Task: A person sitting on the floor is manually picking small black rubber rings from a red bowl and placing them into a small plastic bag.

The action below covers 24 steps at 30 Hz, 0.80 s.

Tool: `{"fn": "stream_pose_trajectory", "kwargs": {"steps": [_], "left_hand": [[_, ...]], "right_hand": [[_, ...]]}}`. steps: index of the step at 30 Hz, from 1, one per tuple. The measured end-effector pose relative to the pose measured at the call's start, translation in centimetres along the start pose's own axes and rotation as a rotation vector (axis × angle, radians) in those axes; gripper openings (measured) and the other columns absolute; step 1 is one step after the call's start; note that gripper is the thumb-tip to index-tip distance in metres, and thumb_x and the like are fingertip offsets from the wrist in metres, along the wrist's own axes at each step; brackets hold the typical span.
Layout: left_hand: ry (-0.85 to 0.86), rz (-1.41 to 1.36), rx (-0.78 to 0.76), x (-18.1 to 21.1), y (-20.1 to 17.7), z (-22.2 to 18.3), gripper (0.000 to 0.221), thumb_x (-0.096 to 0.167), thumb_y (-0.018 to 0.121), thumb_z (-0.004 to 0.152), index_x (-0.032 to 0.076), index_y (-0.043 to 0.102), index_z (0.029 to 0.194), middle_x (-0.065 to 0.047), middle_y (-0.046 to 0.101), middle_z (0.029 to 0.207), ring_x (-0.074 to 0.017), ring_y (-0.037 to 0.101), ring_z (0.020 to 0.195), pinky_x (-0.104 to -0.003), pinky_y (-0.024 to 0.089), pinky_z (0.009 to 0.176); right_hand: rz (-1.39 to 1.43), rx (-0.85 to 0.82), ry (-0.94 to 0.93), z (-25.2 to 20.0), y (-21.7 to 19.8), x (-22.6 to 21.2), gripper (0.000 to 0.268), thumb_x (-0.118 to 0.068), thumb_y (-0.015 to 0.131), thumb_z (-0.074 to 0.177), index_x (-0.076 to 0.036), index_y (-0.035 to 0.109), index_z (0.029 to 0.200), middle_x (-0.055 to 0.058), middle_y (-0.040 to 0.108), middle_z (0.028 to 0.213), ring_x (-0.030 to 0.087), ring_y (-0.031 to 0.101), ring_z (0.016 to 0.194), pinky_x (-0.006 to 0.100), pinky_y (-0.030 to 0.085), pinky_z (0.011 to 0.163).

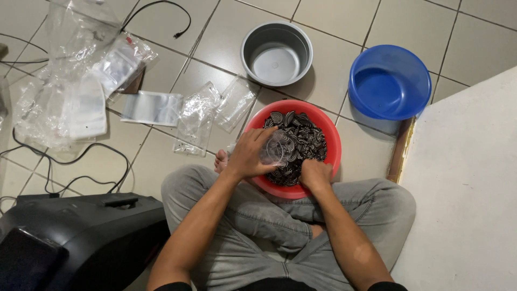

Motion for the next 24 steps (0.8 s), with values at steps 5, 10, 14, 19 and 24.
{"fn": "stream_pose_trajectory", "kwargs": {"steps": [5, 10, 14, 19, 24], "left_hand": [[-0.002, 0.009, -0.032, 0.4, -0.3, 0.1, 0.093, 0.055, 0.072, 0.053, 0.013, 0.049, 0.132, -0.009, 0.06, 0.103, -0.0268, 0.057, 0.092, -0.038, 0.044, 0.078], [-0.003, 0.016, -0.033, 0.1, -0.2, 0.2, 0.093, 0.054, 0.073, 0.053, 0.015, 0.048, 0.133, -0.008, 0.059, 0.104, -0.026, 0.057, 0.093, -0.037, 0.044, 0.077], [-0.011, 0.018, -0.055, 0.2, -0.4, 0.1, 0.094, 0.053, 0.074, 0.052, 0.015, 0.047, 0.134, -0.009, 0.059, 0.104, -0.0266, 0.057, 0.093, -0.038, 0.044, 0.077], [-0.016, 0.046, -0.076, 0.3, -0.4, 0.2, 0.094, 0.052, 0.073, 0.052, 0.015, 0.046, 0.135, -0.008, 0.059, 0.105, -0.0266, 0.057, 0.094, -0.037, 0.044, 0.077], [-0.006, 0.057, -0.085, -0.1, 0.1, 0.1, 0.093, 0.052, 0.073, 0.054, 0.013, 0.046, 0.135, -0.01, 0.059, 0.105, -0.028, 0.057, 0.095, -0.038, 0.044, 0.077]], "right_hand": [[0.01, -0.002, -0.015, 0.7, 0.6, 0.2, 0.025, -0.014, 0.057, 0.078, 0.002, 0.071, 0.092, 0.019, 0.071, 0.094, 0.041, 0.065, 0.099, 0.05, 0.043, 0.083], [0.015, 0.0, -0.044, -0.2, -0.5, -0.2, 0.024, -0.015, 0.065, 0.077, 0.003, 0.07, 0.092, 0.021, 0.071, 0.093, 0.042, 0.064, 0.098, 0.05, 0.044, 0.082], [0.151, 0.025, -0.071, -1.1, -2.0, 0.1, 0.024, -0.022, 0.066, 0.077, -0.002, 0.071, 0.089, 0.021, 0.07, 0.092, 0.041, 0.064, 0.097, 0.05, 0.048, 0.082], [0.455, 0.274, -0.27, -1.3, -3.3, 1.3, 0.015, -0.019, 0.065, 0.075, -0.005, 0.069, 0.077, 0.016, 0.066, 0.072, 0.038, 0.065, 0.076, 0.045, 0.05, 0.068], [0.991, 0.512, -0.515, -0.5, -3.0, 2.3, 0.005, -0.011, 0.07, 0.074, -0.007, 0.068, 0.076, 0.009, 0.059, 0.059, 0.018, 0.055, 0.06, 0.03, 0.046, 0.057]]}}
Point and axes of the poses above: each hand's wrist, its own z-axis towards the middle knuckle, its own y-axis out of the palm, x = y × z, the point moved 4 cm from there along z, towards the middle knuckle
